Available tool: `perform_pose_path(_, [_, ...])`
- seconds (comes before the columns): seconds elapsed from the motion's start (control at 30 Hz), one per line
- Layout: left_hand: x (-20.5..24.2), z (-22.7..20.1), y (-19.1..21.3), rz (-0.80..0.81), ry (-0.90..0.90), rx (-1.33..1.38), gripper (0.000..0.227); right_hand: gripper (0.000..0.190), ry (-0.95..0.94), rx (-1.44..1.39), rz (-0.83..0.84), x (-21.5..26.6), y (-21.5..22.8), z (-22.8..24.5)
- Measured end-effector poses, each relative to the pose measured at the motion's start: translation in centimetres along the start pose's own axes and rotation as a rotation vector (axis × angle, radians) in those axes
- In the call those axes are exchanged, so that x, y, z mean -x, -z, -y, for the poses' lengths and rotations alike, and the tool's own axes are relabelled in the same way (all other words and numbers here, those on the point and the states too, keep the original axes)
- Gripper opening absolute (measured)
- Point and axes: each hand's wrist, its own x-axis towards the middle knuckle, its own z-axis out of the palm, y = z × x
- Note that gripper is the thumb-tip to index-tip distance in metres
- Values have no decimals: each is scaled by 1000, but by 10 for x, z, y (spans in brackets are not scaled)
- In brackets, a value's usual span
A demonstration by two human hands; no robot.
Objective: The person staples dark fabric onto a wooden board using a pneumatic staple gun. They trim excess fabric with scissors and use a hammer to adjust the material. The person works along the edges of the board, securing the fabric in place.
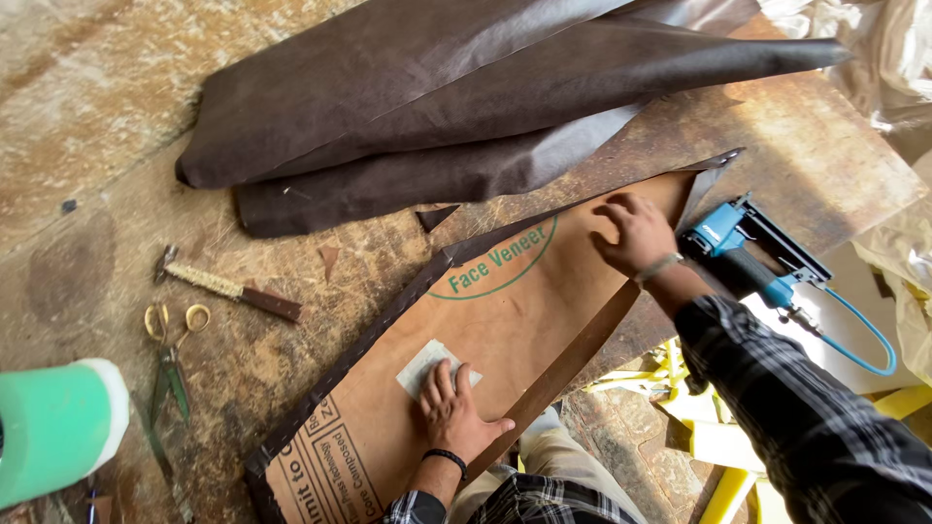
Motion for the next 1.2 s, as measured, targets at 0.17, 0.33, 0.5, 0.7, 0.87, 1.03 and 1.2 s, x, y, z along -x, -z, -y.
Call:
perform_pose_path(0.17, [7,14,-14,-187,-187,-73,114,72,250,24,246,-60,-75,95])
perform_pose_path(0.33, [18,27,-22,-196,-212,64,101,94,20,259,832,-102,-90,150])
perform_pose_path(0.5, [44,55,-32,-353,-382,51,91,90,-121,116,1186,-126,-63,187])
perform_pose_path(0.7, [46,130,-21,-626,-428,-241,72,78,121,-2,806,-101,-11,257])
perform_pose_path(0.87, [49,170,48,-896,-308,-277,74,73,-259,-319,520,-75,43,234])
perform_pose_path(1.03, [20,163,124,-1279,-95,749,121,49,-595,-1038,126,-10,30,175])
perform_pose_path(1.2, [-3,111,133,-393,-645,1299,96,42,-647,-1432,-332,59,-6,165])
